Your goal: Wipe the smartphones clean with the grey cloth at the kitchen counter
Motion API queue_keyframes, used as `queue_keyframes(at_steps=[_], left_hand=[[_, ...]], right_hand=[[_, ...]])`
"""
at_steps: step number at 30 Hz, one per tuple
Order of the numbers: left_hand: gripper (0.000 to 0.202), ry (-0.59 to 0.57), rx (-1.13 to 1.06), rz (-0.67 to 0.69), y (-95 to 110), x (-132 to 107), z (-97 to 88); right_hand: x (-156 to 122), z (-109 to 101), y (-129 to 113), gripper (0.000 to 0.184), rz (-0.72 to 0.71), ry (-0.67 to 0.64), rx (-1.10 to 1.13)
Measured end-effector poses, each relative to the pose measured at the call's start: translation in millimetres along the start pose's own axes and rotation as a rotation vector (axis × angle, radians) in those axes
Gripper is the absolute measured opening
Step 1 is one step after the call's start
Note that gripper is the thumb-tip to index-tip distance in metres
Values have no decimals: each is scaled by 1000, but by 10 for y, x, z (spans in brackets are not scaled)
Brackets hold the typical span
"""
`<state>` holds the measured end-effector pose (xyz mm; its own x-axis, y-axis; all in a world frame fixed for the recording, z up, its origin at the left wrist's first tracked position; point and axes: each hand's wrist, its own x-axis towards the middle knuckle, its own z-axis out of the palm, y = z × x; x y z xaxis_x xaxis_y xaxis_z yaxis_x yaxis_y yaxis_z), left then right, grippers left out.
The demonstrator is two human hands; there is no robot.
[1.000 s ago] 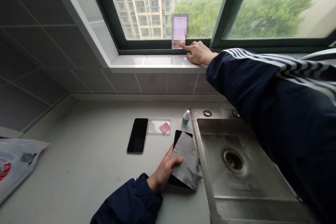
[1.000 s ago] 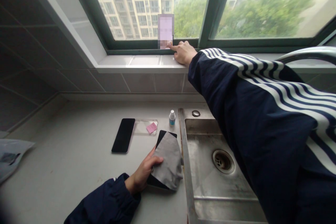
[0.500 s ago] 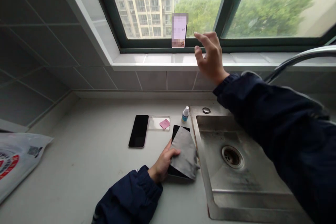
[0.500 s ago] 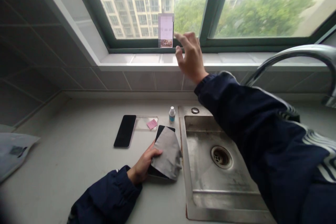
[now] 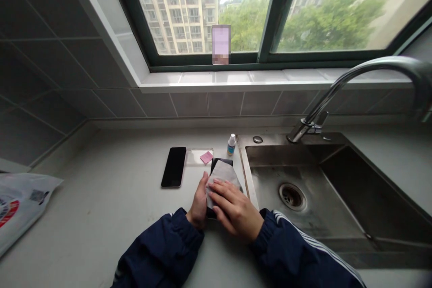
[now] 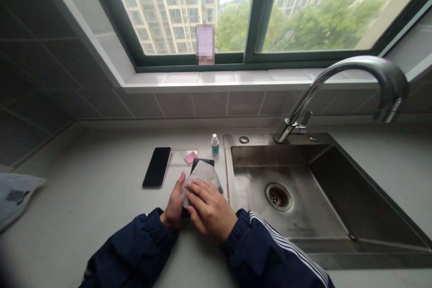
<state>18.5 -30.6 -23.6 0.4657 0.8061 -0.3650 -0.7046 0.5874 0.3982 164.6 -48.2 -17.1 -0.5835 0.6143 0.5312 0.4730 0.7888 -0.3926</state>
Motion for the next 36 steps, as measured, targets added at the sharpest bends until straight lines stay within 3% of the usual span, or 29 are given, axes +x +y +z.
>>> queue_keyframes(at_steps=[6,13,17,24,32,36], left_hand=[[75,34,9,17,17,-5,62],[68,-30,-13,112,-3,34,75],[75,0,-14,120,19,32,63],[76,152,27,69,66,19,37],[71,49,44,131,16,14,55],[66,85,92,169,1,19,8]], right_hand=[[-18,-53,75,45,-83,-112,29],[-53,-55,273,55,98,-128,-88],[-55,-55,222,60,21,-137,10],[-77,-33,114,49,-152,12,216],[-44,-73,75,33,-29,159,190],[-59,-37,105,34,-17,184,170]])
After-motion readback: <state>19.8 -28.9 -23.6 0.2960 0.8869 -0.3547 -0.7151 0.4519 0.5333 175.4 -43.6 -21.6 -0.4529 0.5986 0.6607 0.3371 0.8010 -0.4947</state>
